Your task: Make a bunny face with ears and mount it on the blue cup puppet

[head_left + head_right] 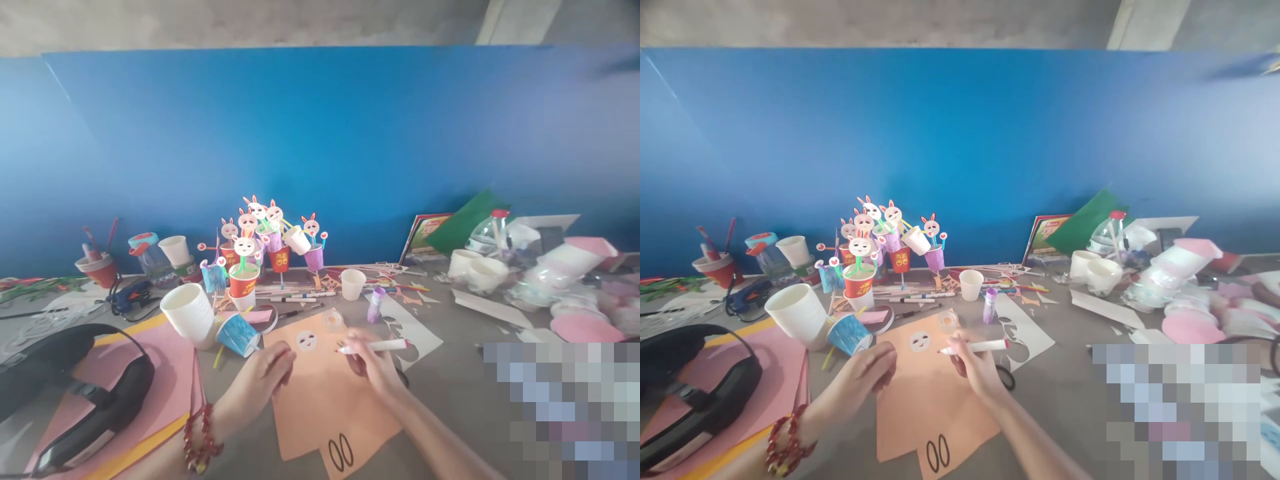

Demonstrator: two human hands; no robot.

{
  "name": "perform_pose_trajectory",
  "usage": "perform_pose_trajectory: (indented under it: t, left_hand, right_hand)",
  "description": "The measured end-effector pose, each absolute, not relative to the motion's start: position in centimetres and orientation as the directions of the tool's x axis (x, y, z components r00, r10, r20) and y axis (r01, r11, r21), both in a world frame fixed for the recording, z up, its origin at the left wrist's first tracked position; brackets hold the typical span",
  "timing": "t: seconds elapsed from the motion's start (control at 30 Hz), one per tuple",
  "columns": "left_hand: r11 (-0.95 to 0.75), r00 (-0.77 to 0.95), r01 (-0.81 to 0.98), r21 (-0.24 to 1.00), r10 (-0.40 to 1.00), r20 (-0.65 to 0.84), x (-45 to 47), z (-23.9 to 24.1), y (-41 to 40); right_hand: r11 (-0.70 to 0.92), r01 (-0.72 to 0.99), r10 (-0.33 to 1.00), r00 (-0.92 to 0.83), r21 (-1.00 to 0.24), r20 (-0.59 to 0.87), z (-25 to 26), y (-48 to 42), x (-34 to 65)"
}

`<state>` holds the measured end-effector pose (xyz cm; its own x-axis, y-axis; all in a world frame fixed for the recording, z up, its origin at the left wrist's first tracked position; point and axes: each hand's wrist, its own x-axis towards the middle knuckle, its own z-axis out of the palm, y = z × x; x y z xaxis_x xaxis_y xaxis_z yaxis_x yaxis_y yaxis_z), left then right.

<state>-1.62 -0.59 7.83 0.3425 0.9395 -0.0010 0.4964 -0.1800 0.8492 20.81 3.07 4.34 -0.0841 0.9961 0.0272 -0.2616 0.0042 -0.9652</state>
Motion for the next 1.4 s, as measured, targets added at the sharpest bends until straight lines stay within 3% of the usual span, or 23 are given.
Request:
perform_pose_trajectory:
  t: [0.3,0.5,0.6,0.77,1.17,1.4]
  left_hand:
    - [-0.463,0.53,0.689,0.557,0.847,0.047,0.3,4.7,-1.7]
    - [-0.688,0.714,0.644,0.336,0.697,0.058,-0.3,4.7,-1.4]
    - [-0.685,0.718,0.656,0.316,0.695,0.017,-0.1,4.9,-1.3]
    - [-0.67,0.716,0.66,0.339,0.698,-0.015,0.2,5.1,-1.0]
    - [-0.71,0.767,0.577,0.404,0.641,0.03,-0.2,5.2,-0.5]
    - [-0.718,0.769,0.56,0.413,0.636,0.065,-0.2,4.5,-0.3]
  right_hand:
    - [0.076,-0.096,0.997,0.024,-0.992,0.074,5.3,2.9,21.1]
    - [0.021,-0.078,0.995,-0.091,-0.997,0.028,8.0,1.5,21.8]
    - [-0.005,-0.008,0.976,-0.22,-1.0,-0.003,9.0,-1.0,22.4]
    - [-0.142,0.176,0.918,-0.345,-0.974,-0.196,7.2,-5.0,22.5]
    - [0.119,0.348,0.935,-0.354,-0.93,-0.013,4.1,-5.5,21.4]
    - [0.156,0.413,0.926,-0.377,-0.897,-0.012,4.3,-5.7,21.2]
